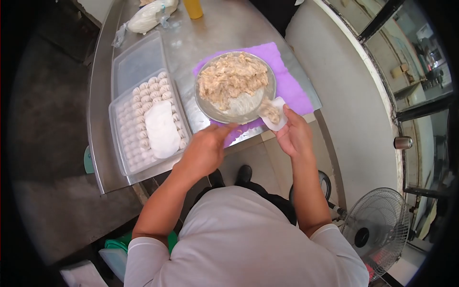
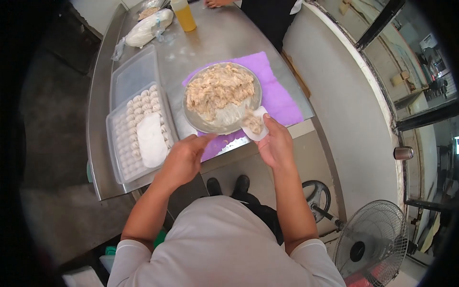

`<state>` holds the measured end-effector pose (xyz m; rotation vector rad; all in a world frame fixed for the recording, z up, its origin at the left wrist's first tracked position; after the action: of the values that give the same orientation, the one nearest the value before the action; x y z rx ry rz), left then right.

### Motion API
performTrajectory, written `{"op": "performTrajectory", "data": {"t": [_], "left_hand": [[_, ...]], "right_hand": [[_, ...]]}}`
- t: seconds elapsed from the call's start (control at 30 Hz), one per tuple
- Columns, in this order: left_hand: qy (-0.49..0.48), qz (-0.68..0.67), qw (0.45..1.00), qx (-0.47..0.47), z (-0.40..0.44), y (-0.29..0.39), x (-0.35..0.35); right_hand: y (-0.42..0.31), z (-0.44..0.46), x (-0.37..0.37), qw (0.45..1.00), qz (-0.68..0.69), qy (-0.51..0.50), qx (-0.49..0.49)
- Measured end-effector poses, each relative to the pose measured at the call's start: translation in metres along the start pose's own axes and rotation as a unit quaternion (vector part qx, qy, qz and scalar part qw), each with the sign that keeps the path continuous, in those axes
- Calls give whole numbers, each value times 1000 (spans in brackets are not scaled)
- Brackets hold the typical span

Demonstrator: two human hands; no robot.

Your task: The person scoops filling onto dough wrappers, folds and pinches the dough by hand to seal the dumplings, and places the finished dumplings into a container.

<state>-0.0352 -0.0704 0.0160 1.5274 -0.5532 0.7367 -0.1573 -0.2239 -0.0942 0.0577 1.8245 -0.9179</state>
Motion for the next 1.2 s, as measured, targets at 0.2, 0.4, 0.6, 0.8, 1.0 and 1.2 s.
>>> {"op": "performTrajectory", "data": {"t": [0.2, 0.4, 0.6, 0.8, 1.0, 1.2], "left_hand": [[54, 34, 995, 73, -12, -7, 24], [23, 116, 985, 128, -10, -45, 9], [-10, 123, 989, 86, 25, -29, 3], [-113, 170, 974, 102, 52, -45, -10], [-80, 122, 971, 189, 22, -81, -1], [-31, 169, 971, 163, 14, -66, 0]], "right_hand": [[15, 11, 5, 997, 31, 23, -59], [11, 17, 22, 994, 101, -31, -38], [-27, -5, 65, 998, -16, 68, 4], [1, -19, 71, 997, 14, 70, -41], [13, -20, 79, 996, -3, 74, -49], [25, -13, 69, 997, -25, 56, -56]]}}
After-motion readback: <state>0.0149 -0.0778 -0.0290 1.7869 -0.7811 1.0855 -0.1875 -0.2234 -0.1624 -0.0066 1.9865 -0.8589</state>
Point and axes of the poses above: each hand's wrist, its own z-axis towards the middle knuckle, its own x-axis out of the back of the hand, y = z × x, the point moved 10 cm from there along z, towards the middle knuckle, and after that the axes turned 10 degrees about -y, right-handed, at the moved point
